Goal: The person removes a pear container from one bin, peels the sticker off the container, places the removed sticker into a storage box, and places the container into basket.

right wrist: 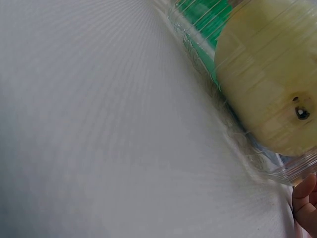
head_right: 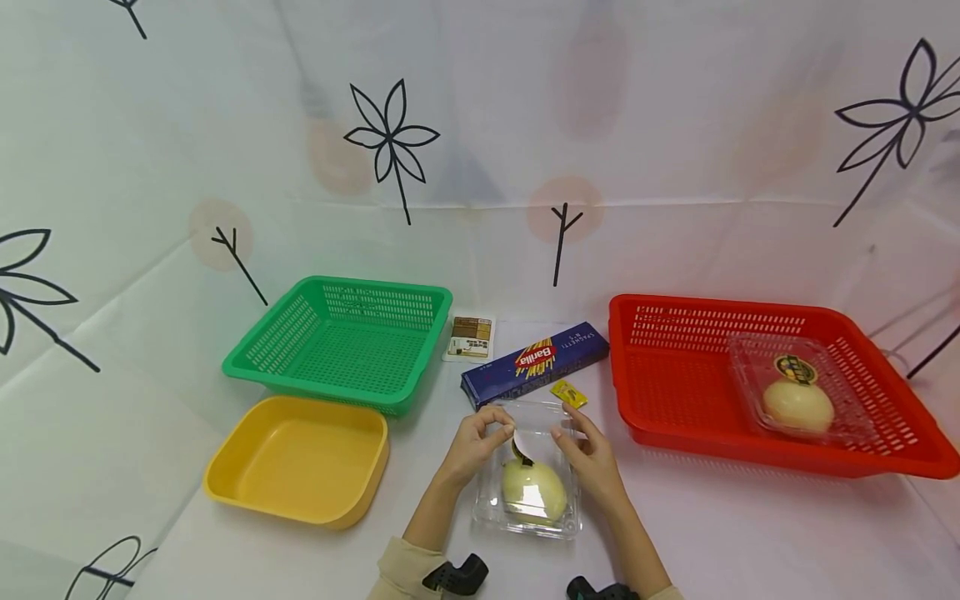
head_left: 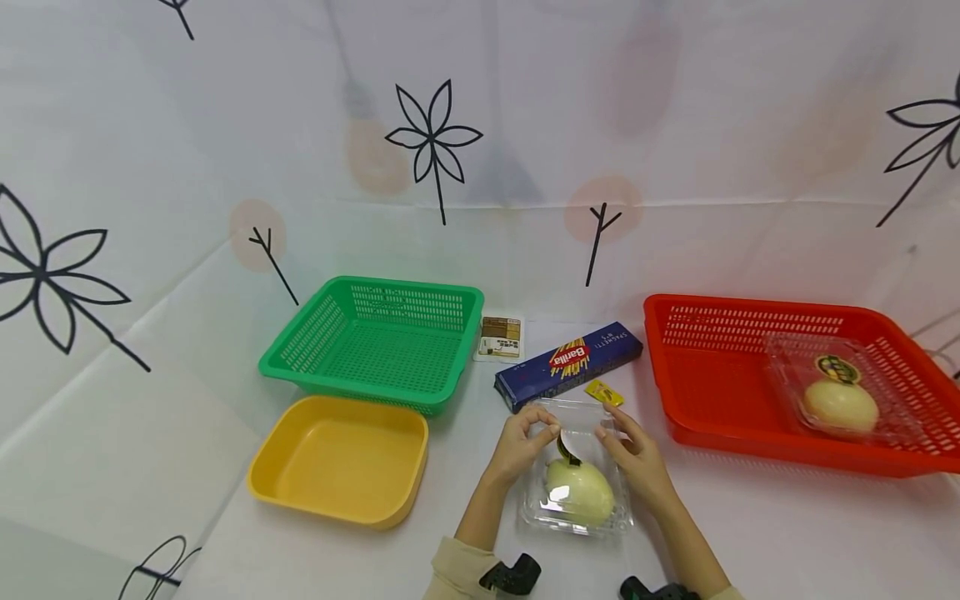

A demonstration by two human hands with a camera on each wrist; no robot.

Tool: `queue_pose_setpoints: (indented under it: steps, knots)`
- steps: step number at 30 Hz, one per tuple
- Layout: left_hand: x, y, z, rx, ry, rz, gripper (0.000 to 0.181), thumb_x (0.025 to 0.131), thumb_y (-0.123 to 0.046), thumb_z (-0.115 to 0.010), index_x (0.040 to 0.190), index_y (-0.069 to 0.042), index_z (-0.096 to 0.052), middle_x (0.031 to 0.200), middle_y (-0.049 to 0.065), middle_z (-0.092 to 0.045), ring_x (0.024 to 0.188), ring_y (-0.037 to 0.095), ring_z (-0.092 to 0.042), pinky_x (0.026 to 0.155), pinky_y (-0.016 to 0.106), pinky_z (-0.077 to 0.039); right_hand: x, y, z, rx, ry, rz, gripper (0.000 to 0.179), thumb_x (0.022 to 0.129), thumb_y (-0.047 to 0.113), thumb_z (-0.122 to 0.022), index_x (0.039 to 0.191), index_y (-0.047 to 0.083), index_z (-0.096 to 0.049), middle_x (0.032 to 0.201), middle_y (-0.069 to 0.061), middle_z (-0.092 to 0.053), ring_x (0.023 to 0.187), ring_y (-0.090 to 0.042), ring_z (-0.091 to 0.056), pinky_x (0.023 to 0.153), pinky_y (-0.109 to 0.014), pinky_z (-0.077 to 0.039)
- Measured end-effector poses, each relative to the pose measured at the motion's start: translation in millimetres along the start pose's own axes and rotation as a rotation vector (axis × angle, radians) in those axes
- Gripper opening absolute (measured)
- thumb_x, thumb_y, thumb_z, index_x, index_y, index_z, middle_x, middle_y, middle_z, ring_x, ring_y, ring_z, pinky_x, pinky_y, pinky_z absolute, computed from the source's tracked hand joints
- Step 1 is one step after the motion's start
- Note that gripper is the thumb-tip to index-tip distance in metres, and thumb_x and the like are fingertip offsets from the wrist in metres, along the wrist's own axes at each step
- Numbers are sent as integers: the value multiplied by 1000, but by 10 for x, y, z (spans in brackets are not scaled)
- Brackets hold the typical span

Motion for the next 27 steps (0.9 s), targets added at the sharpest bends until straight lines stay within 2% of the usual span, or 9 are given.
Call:
queue_pose_setpoints:
  steps: [8, 17, 24, 27]
  knots:
    - [3, -4, 8, -14, -2, 20, 10, 84, 8, -58, 87, 18, -58, 97, 28, -57, 98, 13, -49, 98, 35, -33, 9, -1, 0, 4, 2, 3, 49, 94, 18, -58, 139, 7, -43, 120, -22, -52, 87, -25, -60, 70, -22, -47]
    - [-3, -9, 9, -11, -10, 17, 12, 85, 8, -57, 87, 19, -56, 98, 30, -56, 100, 16, -50, 99, 30, -34, 5, -13, -3, 2, -4, 20, 48, 93, 17, -58, 138, 5, -44, 119, -23, -53, 84, -22, -60, 68, -23, -46]
    - [68, 258, 11, -25, -18, 30, 11, 85, 7, -57, 88, 17, -57, 100, 28, -58, 100, 13, -51, 102, 32, -32, 2, -18, -3, -10, -5, 10, 48, 93, 18, -58, 138, 6, -44, 120, -22, -53, 91, -25, -60, 71, -21, -47]
    - [77, 301, 12, -30, -18, 14, 11, 86, 5, -58, 88, 16, -57, 99, 27, -58, 99, 11, -51, 102, 31, -32, 3, -21, -2, -12, -9, 9, 48, 93, 18, -58, 138, 6, -44, 119, -23, -53, 91, -25, -60, 71, -21, -47]
Point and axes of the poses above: each hand's wrist, its own x-axis towards the middle knuckle, its own z-axis out of the back of the hand, y = z × x, the point moved 3 cm from there along x, towards the middle knuckle
